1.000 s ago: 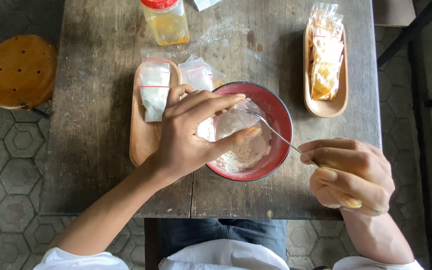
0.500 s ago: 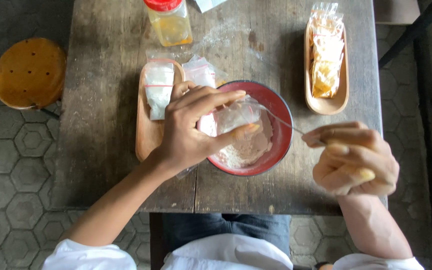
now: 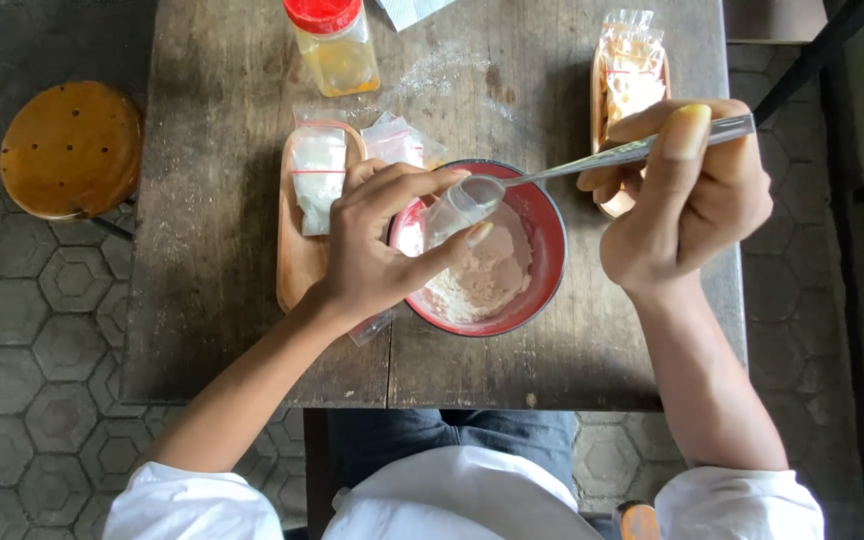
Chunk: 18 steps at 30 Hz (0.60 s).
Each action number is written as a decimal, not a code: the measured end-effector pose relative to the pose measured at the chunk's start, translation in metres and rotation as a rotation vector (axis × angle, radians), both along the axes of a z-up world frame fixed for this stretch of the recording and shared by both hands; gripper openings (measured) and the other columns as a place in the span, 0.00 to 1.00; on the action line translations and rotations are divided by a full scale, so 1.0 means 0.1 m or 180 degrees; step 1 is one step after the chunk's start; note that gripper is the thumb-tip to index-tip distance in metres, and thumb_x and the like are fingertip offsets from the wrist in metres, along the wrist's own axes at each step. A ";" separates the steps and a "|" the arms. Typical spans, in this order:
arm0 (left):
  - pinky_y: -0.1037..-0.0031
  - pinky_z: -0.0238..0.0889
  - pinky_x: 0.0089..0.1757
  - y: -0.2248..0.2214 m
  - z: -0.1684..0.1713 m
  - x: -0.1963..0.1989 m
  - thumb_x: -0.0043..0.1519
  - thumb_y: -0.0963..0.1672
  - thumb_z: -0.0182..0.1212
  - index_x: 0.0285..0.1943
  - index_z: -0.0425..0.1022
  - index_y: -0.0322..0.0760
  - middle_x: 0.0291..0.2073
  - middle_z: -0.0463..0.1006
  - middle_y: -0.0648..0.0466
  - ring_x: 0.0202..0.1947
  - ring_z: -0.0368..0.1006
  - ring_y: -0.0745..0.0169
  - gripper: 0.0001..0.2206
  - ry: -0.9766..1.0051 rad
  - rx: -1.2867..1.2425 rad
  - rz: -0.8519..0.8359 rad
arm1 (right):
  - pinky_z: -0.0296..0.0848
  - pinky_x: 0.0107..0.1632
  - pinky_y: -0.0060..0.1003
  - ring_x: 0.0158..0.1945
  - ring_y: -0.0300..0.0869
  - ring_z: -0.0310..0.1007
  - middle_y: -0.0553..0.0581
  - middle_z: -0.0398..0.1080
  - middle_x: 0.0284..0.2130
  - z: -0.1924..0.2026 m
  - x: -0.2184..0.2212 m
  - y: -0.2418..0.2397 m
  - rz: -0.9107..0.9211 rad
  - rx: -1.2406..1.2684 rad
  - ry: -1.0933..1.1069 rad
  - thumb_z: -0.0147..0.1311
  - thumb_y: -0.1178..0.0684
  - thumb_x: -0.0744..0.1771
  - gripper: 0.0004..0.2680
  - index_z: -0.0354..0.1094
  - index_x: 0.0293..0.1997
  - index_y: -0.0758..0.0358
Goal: The person pours white powder from small plastic bags into a bowl containing flour using a spoon.
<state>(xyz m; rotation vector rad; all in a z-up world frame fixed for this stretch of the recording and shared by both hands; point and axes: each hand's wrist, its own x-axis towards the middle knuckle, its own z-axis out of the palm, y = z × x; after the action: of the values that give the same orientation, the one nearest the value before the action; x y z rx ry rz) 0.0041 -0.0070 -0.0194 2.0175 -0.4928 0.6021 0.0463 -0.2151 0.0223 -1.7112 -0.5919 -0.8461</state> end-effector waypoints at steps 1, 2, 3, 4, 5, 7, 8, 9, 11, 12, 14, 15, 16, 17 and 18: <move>0.68 0.58 0.55 0.00 -0.01 0.01 0.60 0.47 0.74 0.53 0.79 0.38 0.49 0.84 0.56 0.45 0.80 0.64 0.16 0.0005 0.0033 -0.0026 | 0.59 0.21 0.31 0.21 0.47 0.71 0.67 0.68 0.30 -0.05 0.02 -0.01 0.0109 0.0247 0.0159 0.36 0.52 0.76 0.14 0.61 0.39 0.76; 0.68 0.57 0.55 -0.01 -0.04 0.01 0.60 0.47 0.74 0.53 0.79 0.38 0.50 0.84 0.55 0.46 0.80 0.64 0.16 0.0020 0.0040 -0.0057 | 0.55 0.21 0.31 0.19 0.45 0.67 0.65 0.66 0.28 -0.09 0.04 -0.03 0.0215 0.0467 0.0330 0.37 0.51 0.76 0.15 0.60 0.39 0.75; 0.68 0.57 0.55 -0.02 -0.02 0.01 0.60 0.47 0.74 0.53 0.79 0.38 0.50 0.84 0.55 0.46 0.80 0.64 0.16 0.0028 0.0025 -0.0060 | 0.55 0.21 0.31 0.19 0.45 0.67 0.65 0.66 0.28 -0.13 0.07 -0.08 0.0211 0.0452 0.0339 0.37 0.51 0.76 0.15 0.60 0.39 0.75; 0.68 0.58 0.53 -0.02 -0.01 0.01 0.60 0.48 0.73 0.52 0.79 0.37 0.49 0.84 0.54 0.45 0.80 0.62 0.16 -0.0013 0.0072 -0.0067 | 0.56 0.20 0.30 0.19 0.44 0.67 0.59 0.61 0.23 -0.17 0.10 -0.12 0.0255 0.0641 0.0398 0.38 0.49 0.76 0.14 0.61 0.38 0.71; 0.68 0.59 0.52 -0.03 0.00 0.01 0.60 0.49 0.72 0.51 0.79 0.35 0.47 0.84 0.52 0.45 0.79 0.60 0.16 -0.0054 0.0119 -0.0074 | 0.58 0.20 0.30 0.18 0.42 0.67 0.54 0.56 0.18 -0.21 0.13 -0.17 0.0298 0.0830 0.0459 0.39 0.47 0.76 0.14 0.61 0.38 0.67; 0.67 0.58 0.53 -0.01 -0.02 0.02 0.61 0.48 0.72 0.52 0.78 0.36 0.48 0.84 0.52 0.45 0.79 0.60 0.16 -0.0063 0.0156 -0.0082 | 0.60 0.20 0.31 0.18 0.42 0.66 0.55 0.62 0.23 -0.21 0.12 -0.21 0.0332 0.1027 0.0658 0.41 0.45 0.75 0.15 0.61 0.37 0.65; 0.66 0.57 0.54 0.00 -0.02 0.03 0.61 0.48 0.72 0.53 0.78 0.36 0.48 0.84 0.53 0.45 0.79 0.60 0.16 -0.0095 0.0202 -0.0104 | 0.62 0.21 0.32 0.18 0.42 0.65 0.57 0.68 0.29 -0.21 0.13 -0.22 0.0356 0.1233 0.0833 0.43 0.43 0.74 0.15 0.60 0.36 0.64; 0.66 0.57 0.54 0.01 0.00 0.03 0.61 0.48 0.72 0.53 0.78 0.36 0.48 0.84 0.53 0.45 0.79 0.60 0.16 -0.0087 0.0207 -0.0100 | 0.62 0.21 0.32 0.18 0.42 0.65 0.57 0.68 0.29 -0.20 0.16 -0.22 0.0360 0.1238 0.0841 0.43 0.43 0.74 0.15 0.60 0.36 0.64; 0.67 0.57 0.54 0.01 0.02 0.03 0.61 0.49 0.72 0.52 0.78 0.37 0.48 0.84 0.54 0.46 0.79 0.62 0.17 -0.0017 0.0269 -0.0120 | 0.65 0.22 0.34 0.18 0.42 0.62 0.55 0.63 0.24 -0.19 0.19 -0.24 0.0482 0.1616 0.0907 0.47 0.42 0.73 0.13 0.63 0.39 0.62; 0.67 0.57 0.54 0.01 0.03 0.03 0.61 0.49 0.72 0.52 0.78 0.37 0.48 0.84 0.54 0.46 0.79 0.62 0.17 -0.0010 0.0259 -0.0128 | 0.65 0.22 0.34 0.18 0.42 0.62 0.55 0.63 0.24 -0.20 0.23 -0.27 0.0471 0.1608 0.0913 0.47 0.42 0.73 0.13 0.63 0.39 0.62; 0.67 0.56 0.55 0.01 0.04 0.03 0.60 0.48 0.73 0.51 0.79 0.37 0.45 0.84 0.54 0.45 0.80 0.60 0.16 -0.0048 0.0296 -0.0172 | 0.64 0.24 0.34 0.19 0.39 0.59 0.55 0.65 0.26 -0.22 0.28 -0.35 0.0396 0.1705 0.0999 0.49 0.42 0.72 0.13 0.63 0.37 0.61; 0.67 0.56 0.55 0.00 0.04 0.02 0.60 0.48 0.73 0.51 0.79 0.37 0.45 0.84 0.54 0.45 0.80 0.60 0.16 -0.0040 0.0284 -0.0180 | 0.64 0.24 0.34 0.19 0.39 0.59 0.55 0.65 0.26 -0.24 0.31 -0.37 0.0384 0.1696 0.1006 0.49 0.42 0.72 0.13 0.63 0.37 0.61; 0.67 0.57 0.53 0.00 0.04 0.03 0.61 0.48 0.73 0.51 0.79 0.36 0.44 0.84 0.54 0.42 0.78 0.61 0.16 -0.0055 0.0307 -0.0183 | 0.62 0.22 0.32 0.18 0.37 0.60 0.53 0.62 0.21 -0.27 0.33 -0.39 0.0430 0.1526 0.0990 0.50 0.40 0.72 0.14 0.65 0.36 0.59; 0.67 0.57 0.52 -0.01 0.03 0.03 0.61 0.47 0.73 0.51 0.78 0.35 0.43 0.84 0.54 0.39 0.77 0.62 0.16 -0.0071 0.0330 -0.0186 | 0.61 0.20 0.31 0.17 0.35 0.60 0.52 0.60 0.17 -0.30 0.35 -0.42 0.0476 0.1357 0.0974 0.51 0.38 0.72 0.15 0.66 0.34 0.58; 0.67 0.57 0.52 -0.02 0.03 0.03 0.61 0.47 0.73 0.51 0.78 0.35 0.43 0.84 0.54 0.39 0.77 0.62 0.16 -0.0064 0.0327 -0.0206 | 0.61 0.20 0.31 0.17 0.35 0.60 0.52 0.60 0.17 -0.32 0.36 -0.41 0.0455 0.1358 0.0978 0.51 0.38 0.72 0.15 0.66 0.34 0.58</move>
<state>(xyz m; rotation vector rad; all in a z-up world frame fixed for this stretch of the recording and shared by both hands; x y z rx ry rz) 0.0071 -0.0090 -0.0167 2.0854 -0.6096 0.5682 0.0819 -0.2560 -0.0093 -1.3537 -0.2936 -0.5449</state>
